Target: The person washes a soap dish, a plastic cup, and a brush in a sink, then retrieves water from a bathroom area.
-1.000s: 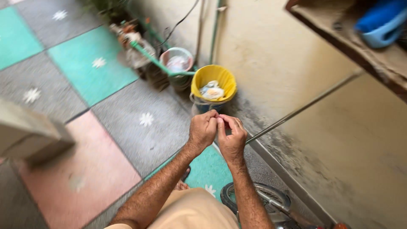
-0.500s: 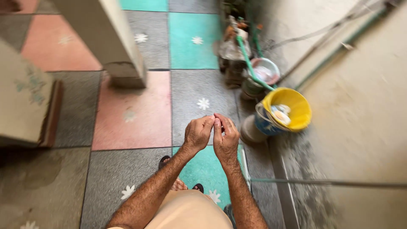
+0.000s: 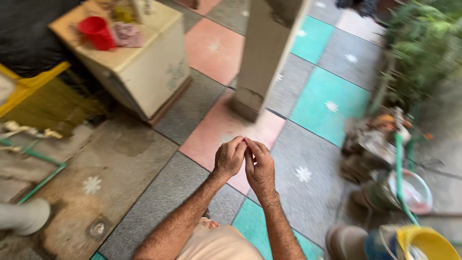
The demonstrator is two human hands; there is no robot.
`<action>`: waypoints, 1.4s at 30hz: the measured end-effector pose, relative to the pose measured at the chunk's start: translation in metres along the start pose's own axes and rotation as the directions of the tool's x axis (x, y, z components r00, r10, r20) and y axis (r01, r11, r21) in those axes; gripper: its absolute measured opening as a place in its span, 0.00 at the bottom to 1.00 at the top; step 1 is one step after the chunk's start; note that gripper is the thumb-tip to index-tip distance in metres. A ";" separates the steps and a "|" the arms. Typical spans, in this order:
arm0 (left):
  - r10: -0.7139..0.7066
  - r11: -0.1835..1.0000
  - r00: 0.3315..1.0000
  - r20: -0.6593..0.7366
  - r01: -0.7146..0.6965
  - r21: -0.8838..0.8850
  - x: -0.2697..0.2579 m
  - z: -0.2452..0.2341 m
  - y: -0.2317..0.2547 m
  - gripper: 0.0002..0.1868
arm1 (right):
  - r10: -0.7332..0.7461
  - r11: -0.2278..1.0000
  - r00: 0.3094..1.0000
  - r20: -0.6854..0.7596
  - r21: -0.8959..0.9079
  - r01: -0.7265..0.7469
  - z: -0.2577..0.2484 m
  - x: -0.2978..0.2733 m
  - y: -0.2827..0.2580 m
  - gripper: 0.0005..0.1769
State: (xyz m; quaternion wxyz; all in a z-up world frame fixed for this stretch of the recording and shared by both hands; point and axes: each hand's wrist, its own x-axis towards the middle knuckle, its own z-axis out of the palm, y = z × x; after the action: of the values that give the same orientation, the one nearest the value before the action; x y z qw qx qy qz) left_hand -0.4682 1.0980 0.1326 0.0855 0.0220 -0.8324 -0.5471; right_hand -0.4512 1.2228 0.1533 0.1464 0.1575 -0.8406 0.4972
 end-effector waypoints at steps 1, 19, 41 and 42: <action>-0.012 1.000 0.999 -0.033 0.012 0.008 0.007 -0.021 -0.009 0.17 | -0.018 1.000 1.000 0.026 0.018 0.017 0.021 0.011 -0.007 0.18; -0.278 0.955 0.830 -0.483 0.294 -0.045 0.088 -0.266 -0.158 0.16 | -0.362 0.932 0.801 0.477 0.168 0.321 0.302 0.154 -0.091 0.21; -0.402 0.894 0.644 -0.651 0.431 -0.126 0.420 -0.487 -0.351 0.16 | -0.421 0.904 0.629 0.653 0.242 0.353 0.665 0.470 -0.079 0.30; -0.392 0.899 0.647 -0.654 0.420 -0.122 0.433 -0.494 -0.362 0.18 | -0.318 0.945 0.621 0.717 0.183 0.272 0.677 0.483 -0.082 0.32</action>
State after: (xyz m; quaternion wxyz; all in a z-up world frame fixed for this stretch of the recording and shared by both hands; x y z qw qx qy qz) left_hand -0.8328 0.4486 0.0434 0.2507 0.4024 -0.7309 -0.4909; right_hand -0.9160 0.5306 0.0991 -0.1304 0.4842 -0.7755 0.3835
